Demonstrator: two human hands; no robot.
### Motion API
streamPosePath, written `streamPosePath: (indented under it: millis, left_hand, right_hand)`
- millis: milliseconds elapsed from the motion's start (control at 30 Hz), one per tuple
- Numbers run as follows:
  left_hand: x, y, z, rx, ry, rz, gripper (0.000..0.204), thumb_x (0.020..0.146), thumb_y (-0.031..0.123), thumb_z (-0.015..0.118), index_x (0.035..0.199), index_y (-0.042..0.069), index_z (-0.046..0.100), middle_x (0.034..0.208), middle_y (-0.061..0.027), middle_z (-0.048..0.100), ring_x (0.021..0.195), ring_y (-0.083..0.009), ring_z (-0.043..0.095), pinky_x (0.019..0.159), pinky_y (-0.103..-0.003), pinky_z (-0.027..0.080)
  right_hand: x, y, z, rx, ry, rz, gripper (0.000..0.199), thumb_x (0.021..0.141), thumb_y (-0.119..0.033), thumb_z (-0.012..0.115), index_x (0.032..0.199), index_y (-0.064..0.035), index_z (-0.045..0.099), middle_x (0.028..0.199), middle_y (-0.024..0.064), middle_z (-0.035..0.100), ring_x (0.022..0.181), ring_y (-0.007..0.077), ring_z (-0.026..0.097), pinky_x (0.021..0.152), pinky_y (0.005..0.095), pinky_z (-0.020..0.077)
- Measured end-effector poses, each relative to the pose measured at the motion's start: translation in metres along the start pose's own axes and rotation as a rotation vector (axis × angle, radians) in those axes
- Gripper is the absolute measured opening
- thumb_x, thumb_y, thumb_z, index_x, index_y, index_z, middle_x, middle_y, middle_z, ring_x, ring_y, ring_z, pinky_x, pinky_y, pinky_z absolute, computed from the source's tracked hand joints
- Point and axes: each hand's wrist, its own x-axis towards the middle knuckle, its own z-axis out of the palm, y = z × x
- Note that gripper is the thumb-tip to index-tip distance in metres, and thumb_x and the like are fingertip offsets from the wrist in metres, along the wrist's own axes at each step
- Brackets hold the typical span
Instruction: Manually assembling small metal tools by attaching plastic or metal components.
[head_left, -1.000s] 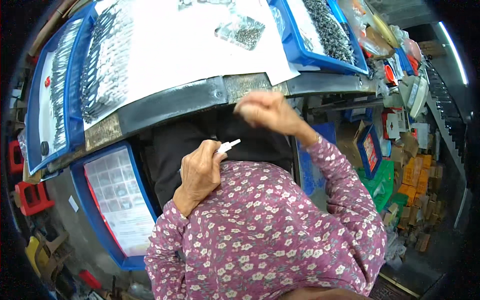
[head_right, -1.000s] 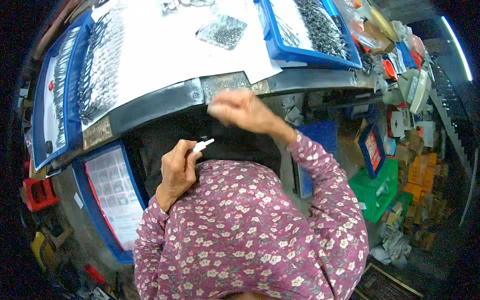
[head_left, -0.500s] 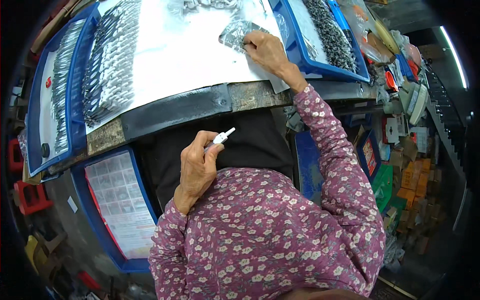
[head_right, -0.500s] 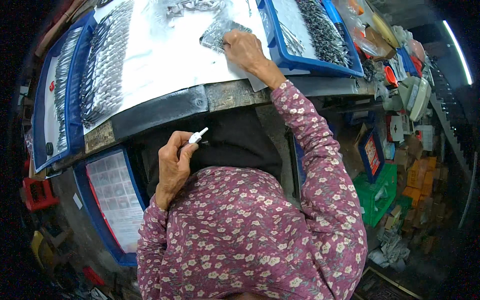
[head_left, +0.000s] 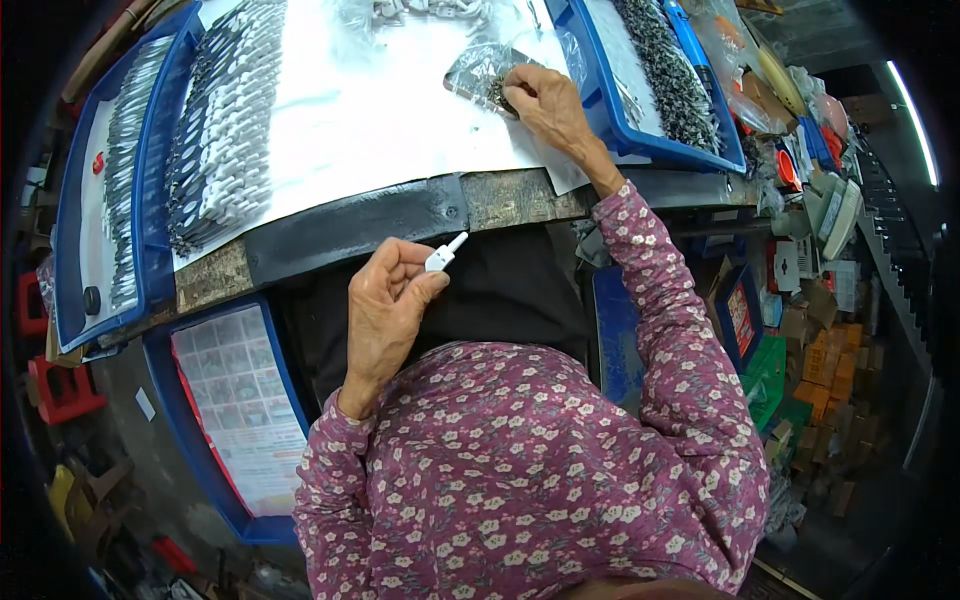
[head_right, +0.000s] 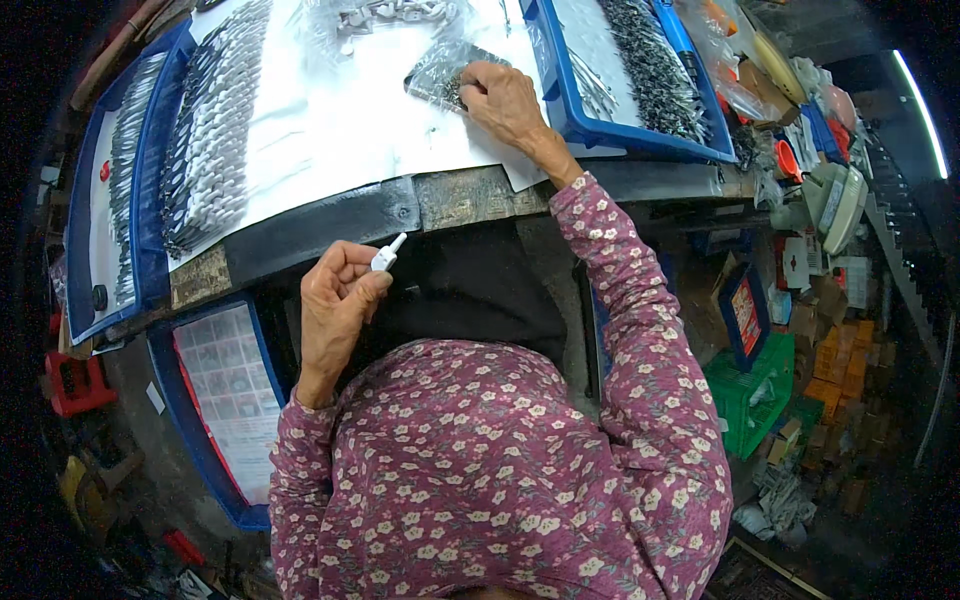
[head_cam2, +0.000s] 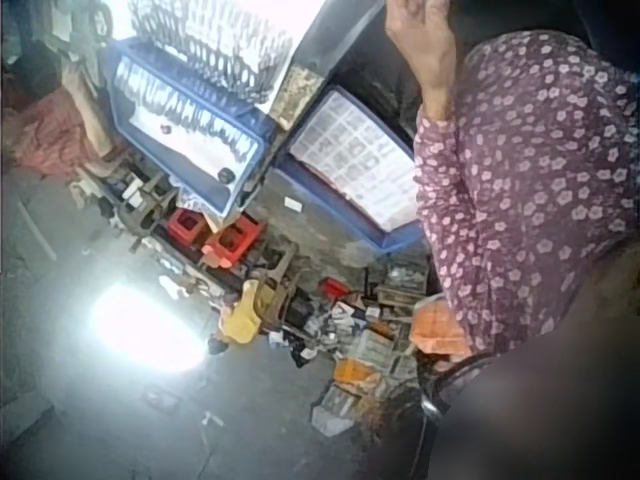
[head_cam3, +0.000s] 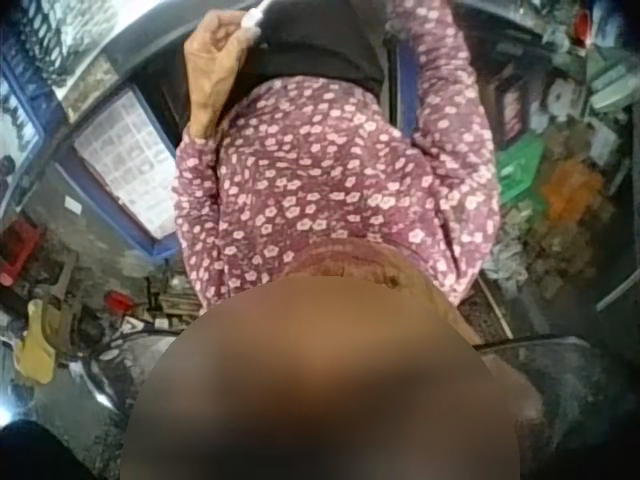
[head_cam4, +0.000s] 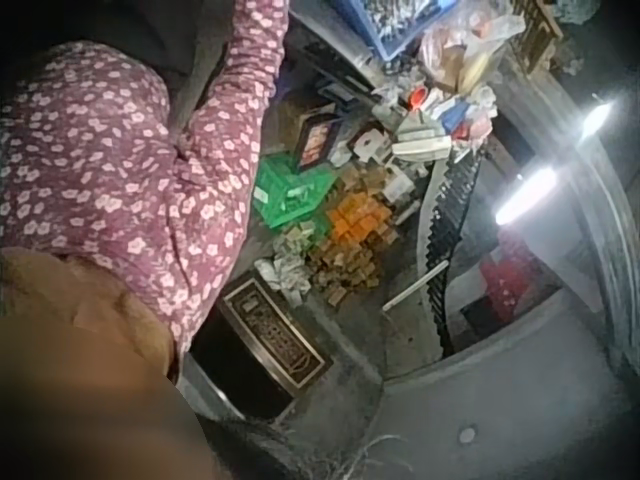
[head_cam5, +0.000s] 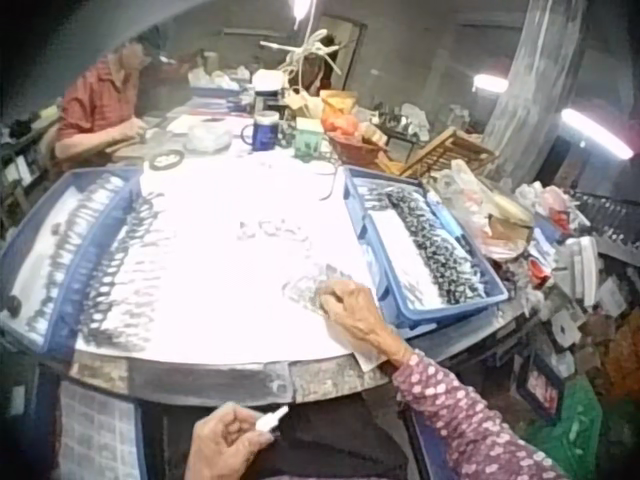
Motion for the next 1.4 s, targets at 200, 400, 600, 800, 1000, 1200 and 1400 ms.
streamPosePath:
  millis: [200,400,600,800,1000,1200,1400]
  left_hand:
    - [0.017,0.009,0.001,-0.077,-0.004,0.029,0.011,0.083,0.003,0.054,0.093,-0.001,0.052,0.068,-0.0012,0.055,0.053,-0.0023,0.045,0.045,-0.015,0.036]
    - [0.032,0.016,0.003,-0.151,-0.018,0.043,0.015,0.085,0.009,0.054,0.096,-0.001,0.049,0.072,-0.0055,0.056,0.053,-0.0049,0.047,0.047,-0.016,0.038]
    - [0.045,0.013,0.008,-0.201,0.027,0.046,0.014,0.084,0.005,0.052,0.095,-0.002,0.047,0.070,-0.0052,0.057,0.052,-0.0054,0.048,0.045,-0.017,0.040]
    - [0.057,0.011,0.009,-0.234,0.063,0.075,0.014,0.083,0.004,0.051,0.094,-0.001,0.045,0.071,-0.0095,0.060,0.053,-0.0073,0.051,0.044,-0.017,0.042]
    - [0.059,0.007,0.010,-0.196,0.114,0.073,0.011,0.082,0.001,0.051,0.091,-0.002,0.045,0.069,-0.0105,0.059,0.051,-0.0080,0.053,0.041,-0.018,0.043]
    - [0.058,0.007,0.010,-0.113,0.139,0.123,0.010,0.082,0.000,0.052,0.090,-0.002,0.045,0.069,-0.0099,0.060,0.051,-0.0076,0.054,0.040,-0.017,0.042]
    - [0.057,0.007,0.015,0.093,0.255,0.168,0.007,0.079,-0.001,0.053,0.083,-0.002,0.047,0.061,-0.0084,0.059,0.050,-0.0097,0.055,0.042,-0.020,0.042]
  right_hand:
    - [0.001,-0.001,-0.005,0.108,-0.050,0.063,0.016,0.081,-0.013,0.051,0.076,0.0014,0.056,0.061,0.0028,0.052,0.054,0.0104,0.047,0.050,0.0258,0.0392]
    - [-0.002,0.001,-0.004,0.176,-0.025,0.056,0.018,0.083,-0.014,0.050,0.077,0.0016,0.054,0.060,0.0021,0.048,0.055,0.0090,0.044,0.050,0.0256,0.0379]
    - [-0.008,-0.014,-0.006,0.235,-0.019,0.051,0.017,0.085,-0.014,0.050,0.079,0.0011,0.053,0.062,0.0006,0.047,0.057,0.0083,0.042,0.052,0.0246,0.0364]
    - [-0.020,-0.069,-0.021,0.461,-0.186,0.079,0.016,0.085,-0.015,0.052,0.081,-0.0005,0.057,0.063,-0.0009,0.049,0.058,0.0058,0.044,0.051,0.0213,0.0358]
    - [-0.036,-0.105,-0.016,0.667,-0.305,0.158,0.014,0.084,-0.013,0.054,0.080,0.0003,0.059,0.062,-0.0035,0.048,0.056,0.0036,0.042,0.049,0.0187,0.0334]
    - [-0.037,-0.108,-0.009,0.626,-0.260,0.116,0.015,0.083,-0.012,0.055,0.077,0.0008,0.058,0.061,-0.0041,0.047,0.056,0.0026,0.039,0.048,0.0192,0.0319]
    - [-0.038,-0.109,-0.005,0.576,-0.244,0.146,0.014,0.082,-0.011,0.056,0.075,0.0012,0.058,0.060,-0.0037,0.048,0.054,0.0026,0.040,0.047,0.0190,0.0326]
